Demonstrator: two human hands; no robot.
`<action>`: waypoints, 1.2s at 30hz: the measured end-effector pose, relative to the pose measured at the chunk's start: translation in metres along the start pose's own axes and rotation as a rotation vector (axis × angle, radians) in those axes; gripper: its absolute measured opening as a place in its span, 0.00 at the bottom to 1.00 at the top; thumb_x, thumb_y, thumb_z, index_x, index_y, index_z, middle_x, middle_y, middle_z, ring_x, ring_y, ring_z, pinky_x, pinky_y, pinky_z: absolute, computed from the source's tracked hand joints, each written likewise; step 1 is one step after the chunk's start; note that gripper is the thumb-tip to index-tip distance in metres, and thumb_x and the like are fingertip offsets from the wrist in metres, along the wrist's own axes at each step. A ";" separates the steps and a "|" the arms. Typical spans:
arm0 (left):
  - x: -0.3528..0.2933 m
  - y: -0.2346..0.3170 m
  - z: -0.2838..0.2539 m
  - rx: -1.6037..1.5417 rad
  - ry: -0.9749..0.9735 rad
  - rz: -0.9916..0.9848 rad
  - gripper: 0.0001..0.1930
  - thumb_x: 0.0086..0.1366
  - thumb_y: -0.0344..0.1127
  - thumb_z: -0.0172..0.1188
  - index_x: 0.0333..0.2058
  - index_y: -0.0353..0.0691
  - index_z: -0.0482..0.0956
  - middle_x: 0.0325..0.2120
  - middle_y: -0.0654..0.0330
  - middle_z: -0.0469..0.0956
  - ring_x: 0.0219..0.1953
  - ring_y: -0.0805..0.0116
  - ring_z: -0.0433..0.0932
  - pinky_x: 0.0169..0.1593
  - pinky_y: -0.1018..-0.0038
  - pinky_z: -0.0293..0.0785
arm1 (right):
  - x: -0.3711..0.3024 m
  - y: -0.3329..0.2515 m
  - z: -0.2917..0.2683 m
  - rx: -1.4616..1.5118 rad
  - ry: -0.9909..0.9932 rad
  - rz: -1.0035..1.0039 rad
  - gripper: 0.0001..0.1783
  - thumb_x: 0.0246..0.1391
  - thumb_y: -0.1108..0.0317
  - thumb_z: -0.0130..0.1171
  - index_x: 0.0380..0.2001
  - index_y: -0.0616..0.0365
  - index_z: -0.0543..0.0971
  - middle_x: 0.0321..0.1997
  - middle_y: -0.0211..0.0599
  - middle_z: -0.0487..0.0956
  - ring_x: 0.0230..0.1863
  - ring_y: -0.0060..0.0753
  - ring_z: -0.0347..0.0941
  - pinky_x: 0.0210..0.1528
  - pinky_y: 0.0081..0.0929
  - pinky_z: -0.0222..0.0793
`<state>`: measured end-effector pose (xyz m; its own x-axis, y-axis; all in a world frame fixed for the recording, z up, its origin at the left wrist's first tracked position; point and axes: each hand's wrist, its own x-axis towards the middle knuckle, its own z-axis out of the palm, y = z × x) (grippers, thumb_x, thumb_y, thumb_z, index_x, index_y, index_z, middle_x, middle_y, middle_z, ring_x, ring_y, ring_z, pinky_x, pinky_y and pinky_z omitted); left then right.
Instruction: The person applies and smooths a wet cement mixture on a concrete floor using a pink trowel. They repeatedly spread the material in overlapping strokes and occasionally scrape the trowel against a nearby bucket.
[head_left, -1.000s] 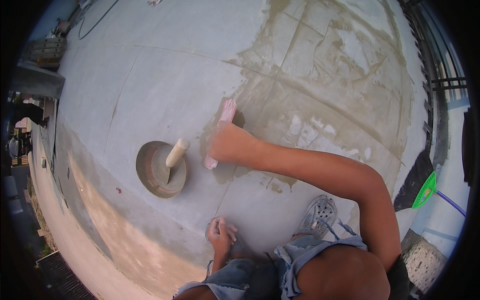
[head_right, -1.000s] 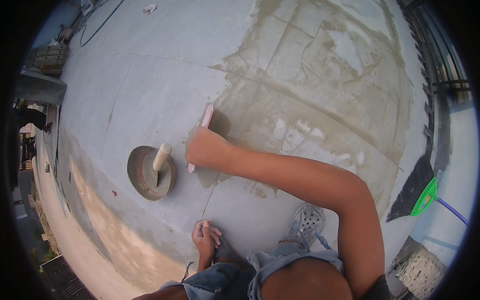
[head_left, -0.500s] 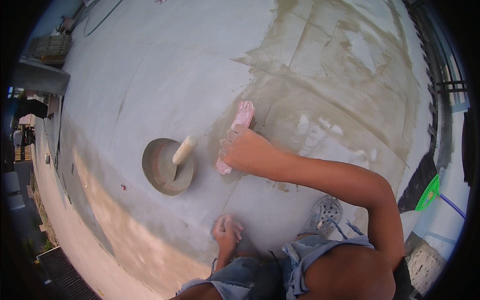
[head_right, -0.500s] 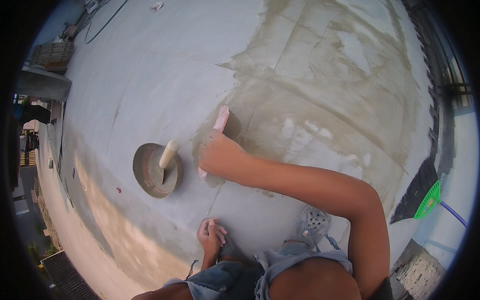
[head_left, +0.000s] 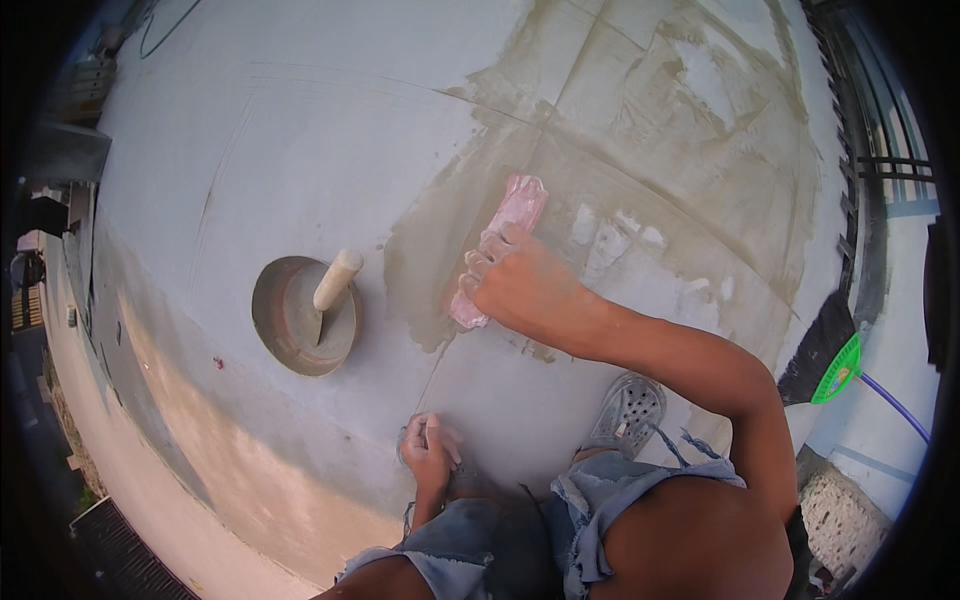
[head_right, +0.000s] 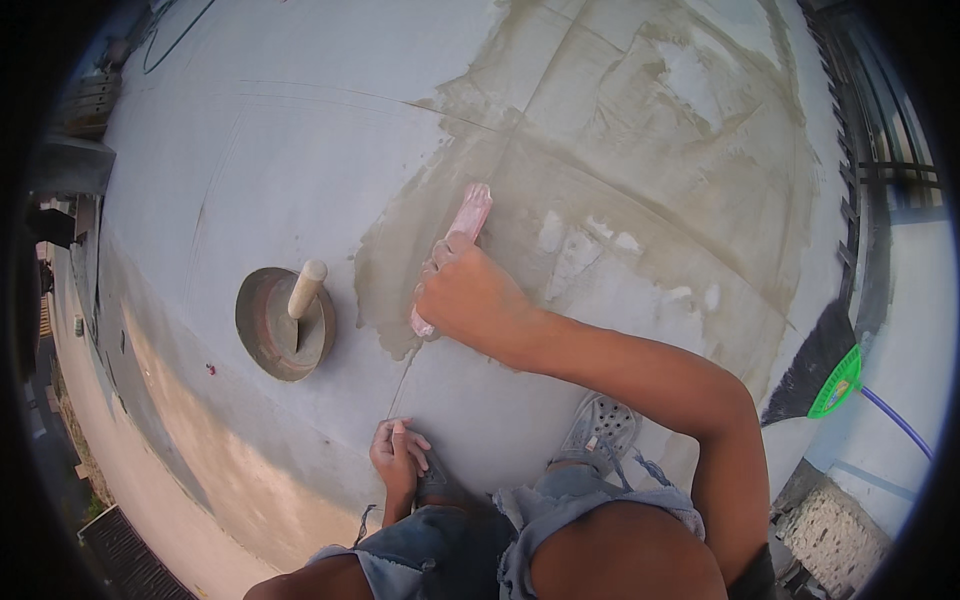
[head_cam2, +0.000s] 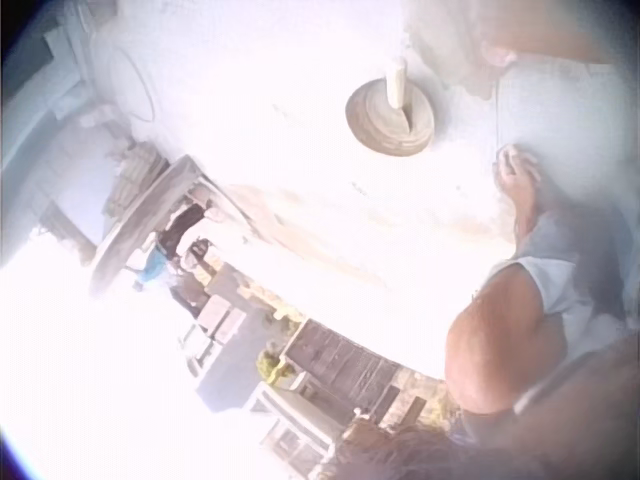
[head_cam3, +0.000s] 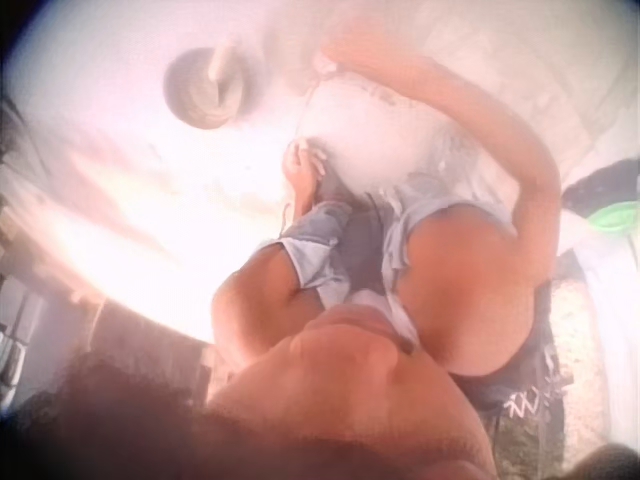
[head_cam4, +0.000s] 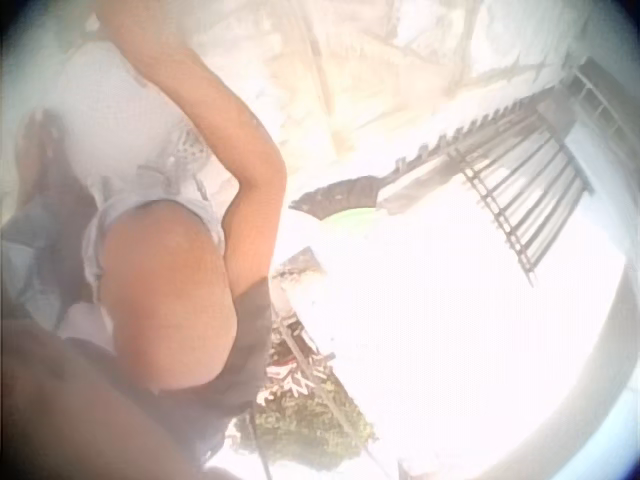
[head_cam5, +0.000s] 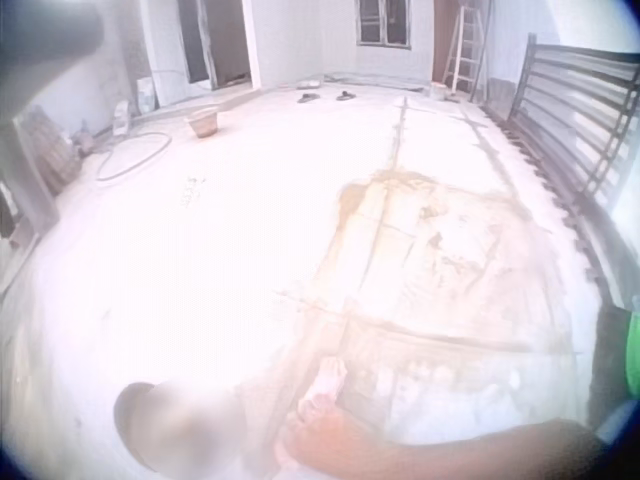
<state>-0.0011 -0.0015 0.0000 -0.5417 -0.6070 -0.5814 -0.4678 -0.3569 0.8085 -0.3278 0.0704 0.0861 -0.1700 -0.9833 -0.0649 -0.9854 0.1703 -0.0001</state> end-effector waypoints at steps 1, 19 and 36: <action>0.000 0.000 0.001 0.005 0.002 -0.021 0.13 0.80 0.39 0.53 0.44 0.33 0.77 0.21 0.55 0.81 0.11 0.77 0.69 0.15 0.80 0.60 | -0.010 0.008 -0.017 0.035 -0.014 0.025 0.14 0.51 0.68 0.64 0.42 0.55 0.86 0.51 0.36 0.86 0.54 0.38 0.80 0.53 0.36 0.74; 0.001 -0.011 -0.002 -0.022 -0.007 -0.003 0.17 0.82 0.44 0.50 0.47 0.32 0.77 0.21 0.56 0.81 0.11 0.76 0.70 0.14 0.79 0.60 | -0.068 -0.138 0.042 0.203 0.188 0.018 0.20 0.49 0.60 0.65 0.44 0.58 0.85 0.55 0.38 0.79 0.49 0.36 0.73 0.37 0.34 0.69; 0.000 -0.002 -0.002 0.005 -0.012 0.015 0.18 0.82 0.44 0.49 0.46 0.32 0.77 0.20 0.57 0.81 0.11 0.77 0.70 0.15 0.79 0.60 | -0.058 0.020 -0.055 0.530 0.310 0.562 0.21 0.61 0.73 0.60 0.57 0.65 0.78 0.52 0.53 0.80 0.50 0.52 0.75 0.49 0.37 0.75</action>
<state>0.0012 -0.0018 -0.0018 -0.5572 -0.6034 -0.5705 -0.4632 -0.3444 0.8166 -0.3378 0.1273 0.1443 -0.7066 -0.7029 0.0820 -0.6302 0.5724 -0.5246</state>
